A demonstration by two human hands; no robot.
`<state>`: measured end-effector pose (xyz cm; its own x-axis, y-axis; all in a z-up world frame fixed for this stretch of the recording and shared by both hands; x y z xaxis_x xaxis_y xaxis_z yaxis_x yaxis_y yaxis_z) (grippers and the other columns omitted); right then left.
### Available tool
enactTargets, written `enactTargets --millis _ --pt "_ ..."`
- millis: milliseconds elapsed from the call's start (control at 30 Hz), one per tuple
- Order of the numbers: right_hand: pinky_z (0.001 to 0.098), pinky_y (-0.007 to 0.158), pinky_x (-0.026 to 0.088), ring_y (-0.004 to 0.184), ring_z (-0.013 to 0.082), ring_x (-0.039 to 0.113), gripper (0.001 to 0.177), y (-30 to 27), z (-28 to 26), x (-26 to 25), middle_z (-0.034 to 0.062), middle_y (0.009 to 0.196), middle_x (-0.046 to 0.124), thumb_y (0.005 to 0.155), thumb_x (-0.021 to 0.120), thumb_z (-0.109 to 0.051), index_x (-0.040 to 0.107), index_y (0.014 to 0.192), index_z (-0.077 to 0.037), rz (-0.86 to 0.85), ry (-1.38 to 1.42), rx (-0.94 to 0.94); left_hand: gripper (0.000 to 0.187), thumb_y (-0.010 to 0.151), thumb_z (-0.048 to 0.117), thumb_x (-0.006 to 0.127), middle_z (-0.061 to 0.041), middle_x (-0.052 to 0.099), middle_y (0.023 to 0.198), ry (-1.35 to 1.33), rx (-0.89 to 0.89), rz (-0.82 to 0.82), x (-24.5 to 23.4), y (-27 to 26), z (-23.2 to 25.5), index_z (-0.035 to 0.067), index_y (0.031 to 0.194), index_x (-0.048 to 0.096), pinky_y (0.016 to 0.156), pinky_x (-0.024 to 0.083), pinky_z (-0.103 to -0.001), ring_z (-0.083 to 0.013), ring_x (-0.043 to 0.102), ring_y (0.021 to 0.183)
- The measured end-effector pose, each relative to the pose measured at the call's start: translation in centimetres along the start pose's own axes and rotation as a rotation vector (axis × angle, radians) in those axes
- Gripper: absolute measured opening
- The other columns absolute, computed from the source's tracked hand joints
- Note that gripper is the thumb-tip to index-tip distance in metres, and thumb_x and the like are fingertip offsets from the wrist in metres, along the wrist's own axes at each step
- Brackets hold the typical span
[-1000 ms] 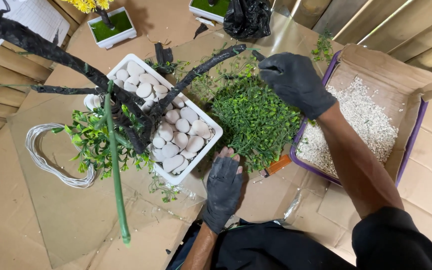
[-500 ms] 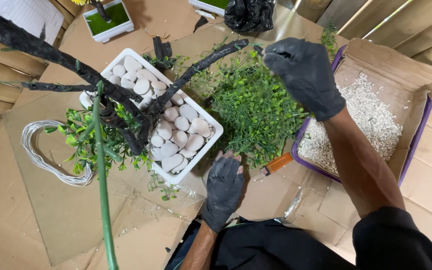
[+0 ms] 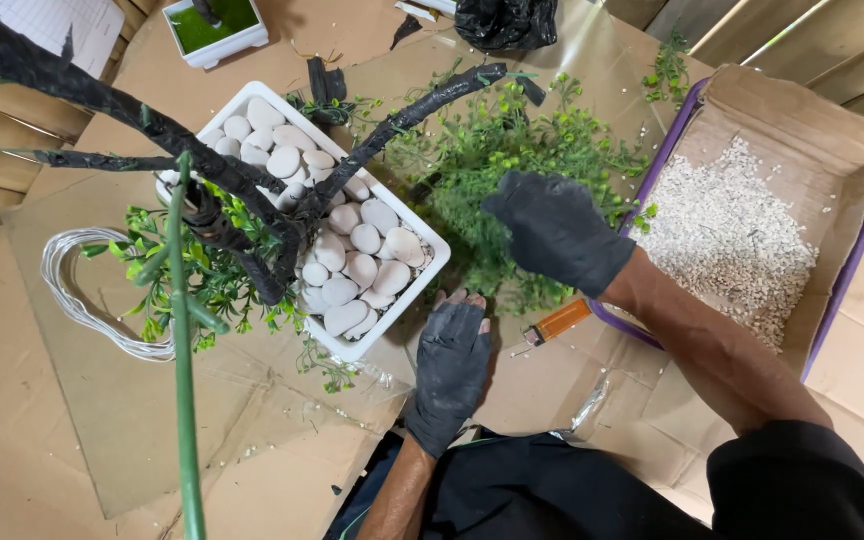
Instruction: The person arranges small artificial green plants into a white rectangular planter filled with white stones. They use their gloved hands to pick up the plants from a pile on the table and insert them into the planter, adjusting the branches of a central artificial tree as needed.
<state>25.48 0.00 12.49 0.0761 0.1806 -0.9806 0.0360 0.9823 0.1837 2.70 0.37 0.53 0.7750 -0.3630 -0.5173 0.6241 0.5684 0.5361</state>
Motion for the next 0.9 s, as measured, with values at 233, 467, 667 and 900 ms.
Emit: enactTargets --millis 233,467,667,900 --pt "0.0485 0.087 0.059 0.102 0.0366 0.069 0.036 -0.1 4.0 -6.6 0.0258 0.125 0.069 0.097 0.060 -0.007 0.067 0.133 -0.001 0.069 0.549 0.236 0.030 0.105 0.009 0.060 -0.019 0.063 0.132 0.086 0.164 -0.073 -0.7 0.8 0.8 -0.005 0.132 0.059 0.119 0.043 -0.062 -0.0423 0.059 0.128" --pt "0.0489 0.078 0.053 0.089 0.0327 0.063 0.036 -0.7 5.7 -2.0 0.0209 0.110 0.070 0.104 0.063 -0.010 0.062 0.139 -0.003 0.246 0.472 0.262 0.034 0.101 0.011 0.067 -0.017 0.060 0.136 0.149 0.266 -0.052 -1.4 1.9 1.8 0.002 0.132 0.056 0.116 0.047 -0.063 -0.0423 0.062 0.128" --pt "0.0518 0.082 0.050 0.108 0.0401 0.056 0.043 -0.6 6.6 -0.5 0.0216 0.122 0.063 0.093 0.080 -0.022 0.069 0.131 -0.004 0.140 0.232 0.328 0.032 0.102 0.010 0.066 -0.018 0.058 0.135 0.153 0.278 -0.071 -1.5 2.1 2.0 0.000 0.131 0.055 0.115 0.048 -0.066 -0.0442 0.060 0.127" --pt "0.0537 0.103 0.052 0.128 0.0459 0.056 0.065 -2.0 6.6 -5.0 0.0285 0.142 0.054 0.100 0.084 -0.025 0.054 0.151 0.002 0.268 0.428 0.170 0.031 0.101 0.009 0.067 -0.021 0.061 0.131 0.109 0.251 -0.073 -0.9 1.6 1.3 -0.004 0.127 0.058 0.116 0.045 -0.067 -0.0456 0.061 0.124"
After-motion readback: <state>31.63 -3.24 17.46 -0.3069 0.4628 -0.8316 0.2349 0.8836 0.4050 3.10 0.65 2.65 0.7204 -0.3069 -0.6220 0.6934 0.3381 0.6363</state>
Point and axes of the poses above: each hand's wrist, its own y-axis towards the middle knuckle, its own x-axis out of the palm, z = x × y, the point moved 1 cm from there along y, towards the middle knuckle
